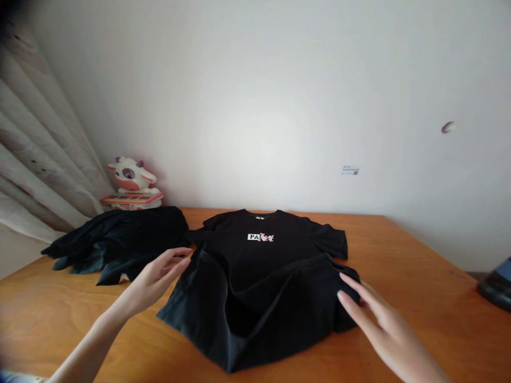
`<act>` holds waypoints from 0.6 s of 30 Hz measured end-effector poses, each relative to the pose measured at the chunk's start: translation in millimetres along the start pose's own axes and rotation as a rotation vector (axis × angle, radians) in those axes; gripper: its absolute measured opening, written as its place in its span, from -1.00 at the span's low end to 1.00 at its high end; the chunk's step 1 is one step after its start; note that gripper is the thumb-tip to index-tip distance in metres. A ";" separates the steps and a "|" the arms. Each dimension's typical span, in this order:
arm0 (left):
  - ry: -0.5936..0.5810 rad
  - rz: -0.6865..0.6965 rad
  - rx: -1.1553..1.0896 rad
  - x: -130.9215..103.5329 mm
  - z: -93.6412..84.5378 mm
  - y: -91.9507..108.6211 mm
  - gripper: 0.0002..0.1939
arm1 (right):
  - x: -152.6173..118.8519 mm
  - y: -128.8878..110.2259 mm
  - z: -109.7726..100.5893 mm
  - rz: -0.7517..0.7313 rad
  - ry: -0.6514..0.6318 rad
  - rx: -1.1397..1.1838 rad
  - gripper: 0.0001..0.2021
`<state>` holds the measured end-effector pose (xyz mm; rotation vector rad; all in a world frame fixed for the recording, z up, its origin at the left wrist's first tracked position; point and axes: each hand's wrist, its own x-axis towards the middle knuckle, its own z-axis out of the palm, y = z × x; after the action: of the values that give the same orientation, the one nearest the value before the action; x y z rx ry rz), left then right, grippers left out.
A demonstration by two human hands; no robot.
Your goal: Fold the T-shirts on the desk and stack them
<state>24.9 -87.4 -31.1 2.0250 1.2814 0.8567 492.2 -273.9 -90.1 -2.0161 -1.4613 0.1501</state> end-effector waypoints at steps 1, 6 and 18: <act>-0.075 0.036 0.120 -1.5 6.4 -6.6 -0.40 | 4.3 -3.7 6.8 -0.009 -0.040 -0.001 -0.26; -0.324 0.155 0.441 -15.7 32.4 -30.7 -0.45 | 4.1 -1.5 38.4 -0.060 -0.180 -0.056 -0.16; -0.593 0.038 0.306 -25.2 11.3 -19.4 -0.81 | -21.1 57.7 30.5 0.056 -0.276 -0.066 -0.43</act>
<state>14.8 -105.1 -58.0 2.2996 1.0719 0.0417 517.9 -290.2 -151.7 -2.1569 -1.5948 0.4235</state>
